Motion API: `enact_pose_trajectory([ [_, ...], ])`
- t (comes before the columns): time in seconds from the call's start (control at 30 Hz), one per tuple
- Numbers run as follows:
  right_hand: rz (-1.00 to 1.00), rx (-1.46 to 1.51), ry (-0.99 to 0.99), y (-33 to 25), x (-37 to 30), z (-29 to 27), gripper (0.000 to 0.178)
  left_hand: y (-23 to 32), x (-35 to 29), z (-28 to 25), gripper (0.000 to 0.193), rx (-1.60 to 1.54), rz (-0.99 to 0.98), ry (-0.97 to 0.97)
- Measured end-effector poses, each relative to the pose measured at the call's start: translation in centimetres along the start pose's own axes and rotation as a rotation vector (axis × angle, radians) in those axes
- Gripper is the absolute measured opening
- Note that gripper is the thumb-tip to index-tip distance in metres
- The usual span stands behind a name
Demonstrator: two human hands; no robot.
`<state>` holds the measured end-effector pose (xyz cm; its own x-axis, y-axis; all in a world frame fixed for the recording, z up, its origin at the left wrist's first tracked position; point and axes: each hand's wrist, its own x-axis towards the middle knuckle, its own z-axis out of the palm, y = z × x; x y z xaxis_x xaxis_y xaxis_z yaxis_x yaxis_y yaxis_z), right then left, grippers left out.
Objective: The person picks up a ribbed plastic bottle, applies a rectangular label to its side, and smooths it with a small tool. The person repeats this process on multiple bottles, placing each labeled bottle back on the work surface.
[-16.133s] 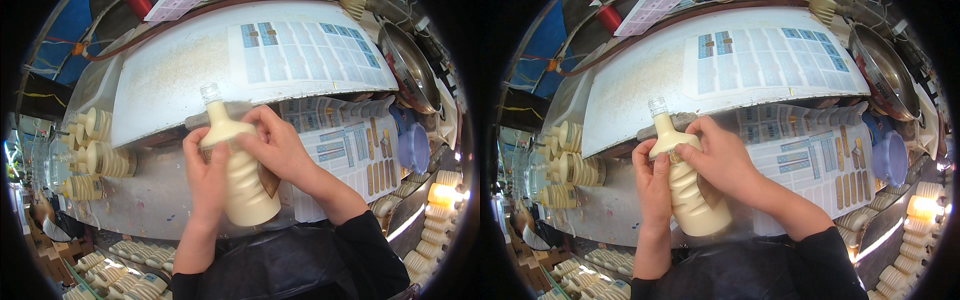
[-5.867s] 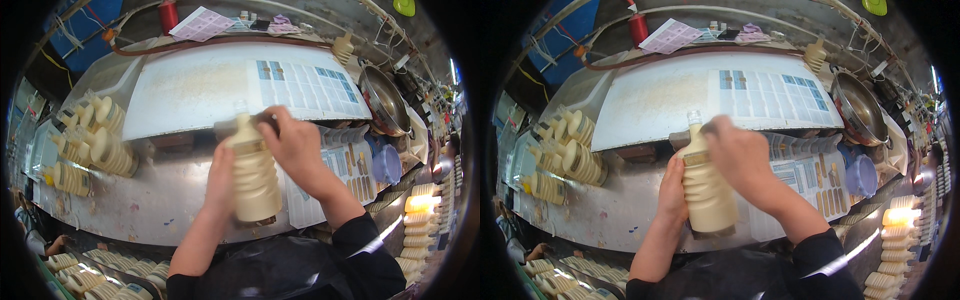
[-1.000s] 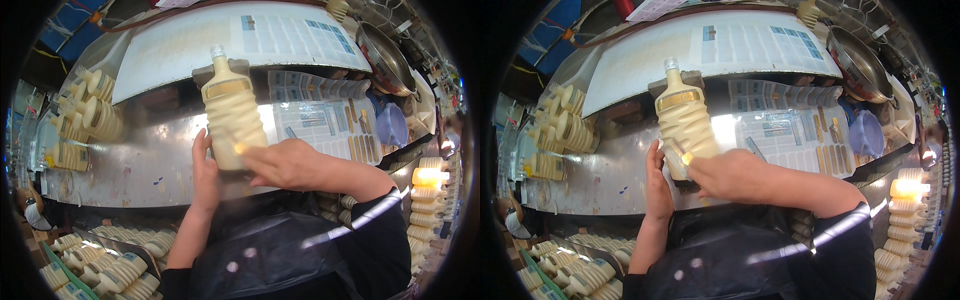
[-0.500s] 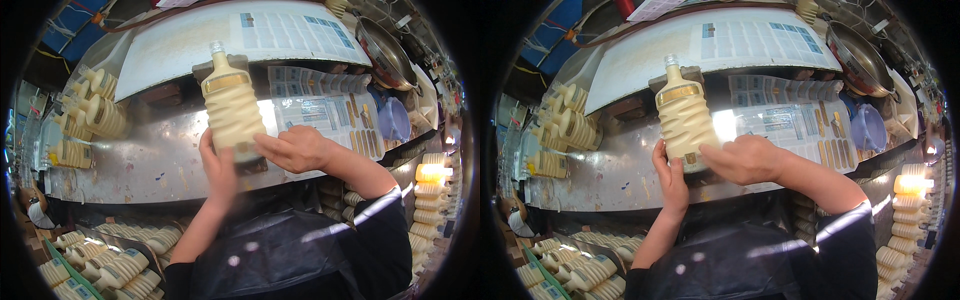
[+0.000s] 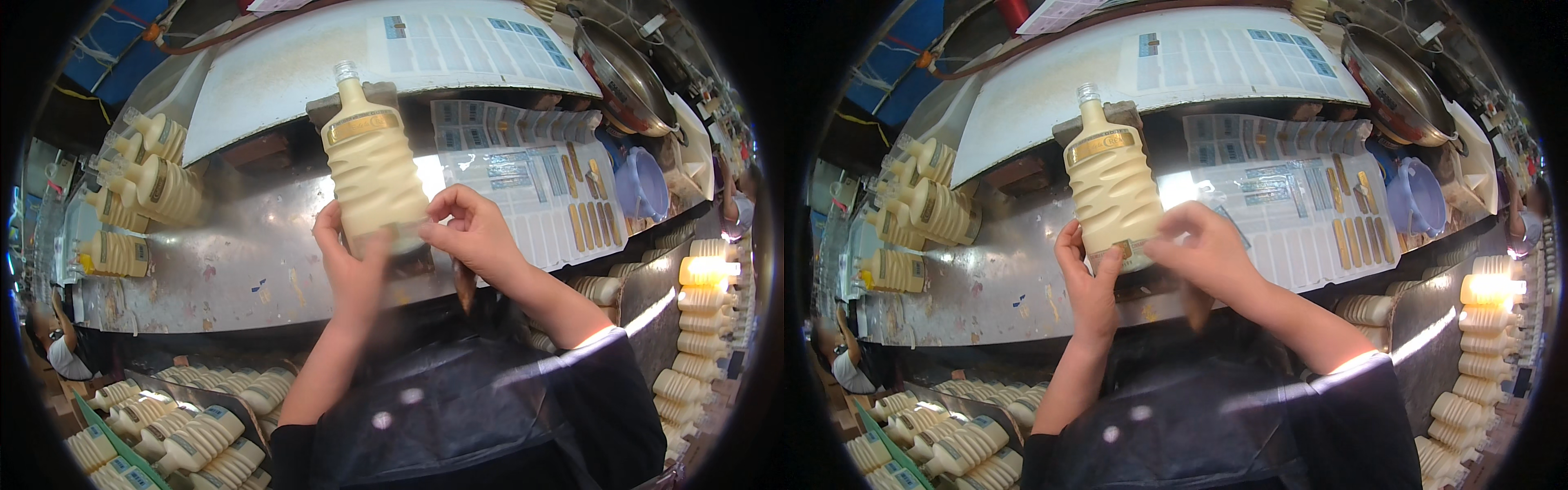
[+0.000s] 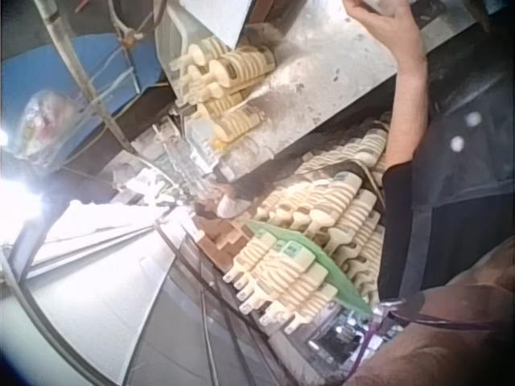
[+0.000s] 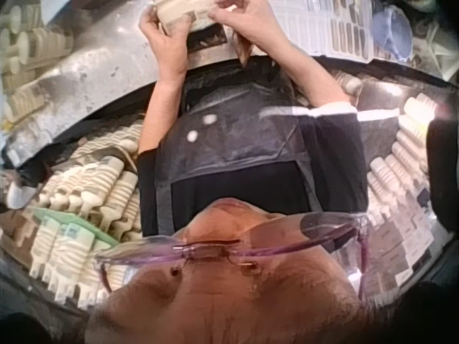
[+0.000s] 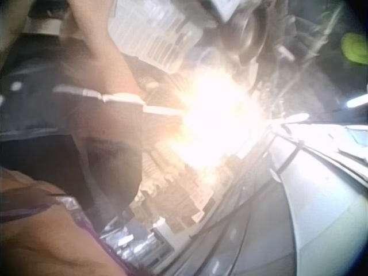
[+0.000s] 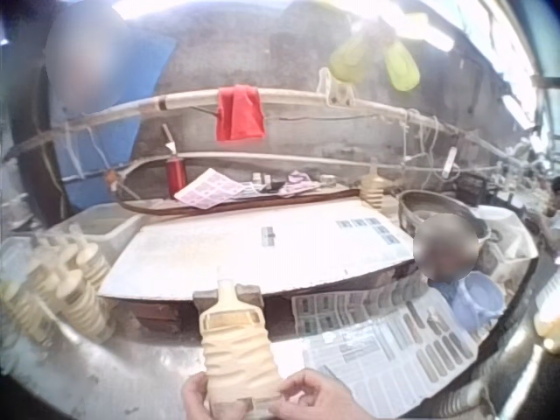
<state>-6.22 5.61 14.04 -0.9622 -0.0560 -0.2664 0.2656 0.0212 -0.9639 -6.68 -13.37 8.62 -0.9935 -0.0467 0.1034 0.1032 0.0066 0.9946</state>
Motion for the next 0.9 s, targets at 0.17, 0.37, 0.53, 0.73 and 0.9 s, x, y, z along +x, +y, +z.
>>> enact_pose_trajectory([
  [0.17, -0.115, -0.007, 0.067, 1.3, 0.7, 0.6, 0.022, 0.3, 0.4, 0.3, 0.069, 0.03, -0.047, 0.052],
  [0.37, -0.127, -0.048, 0.133, 2.5, 1.0, 0.8, 0.024, -0.2, 0.7, 0.2, 0.062, 0.006, -0.042, 0.064],
  [0.53, -0.178, -0.027, 0.145, 3.3, 0.9, 1.2, 0.023, -1.1, 0.5, -0.1, 0.055, -0.217, -0.011, 0.066],
  [0.73, -0.229, -0.09, 0.195, 4.6, 1.3, 0.5, 0.022, -1.2, 0.7, 0.0, 0.053, -0.022, 0.064, 0.027],
  [0.9, -0.124, -0.196, 0.128, 2.9, 1.6, 0.8, 0.049, -1.1, 0.5, -0.2, 0.058, -0.241, -0.002, 0.06],
])
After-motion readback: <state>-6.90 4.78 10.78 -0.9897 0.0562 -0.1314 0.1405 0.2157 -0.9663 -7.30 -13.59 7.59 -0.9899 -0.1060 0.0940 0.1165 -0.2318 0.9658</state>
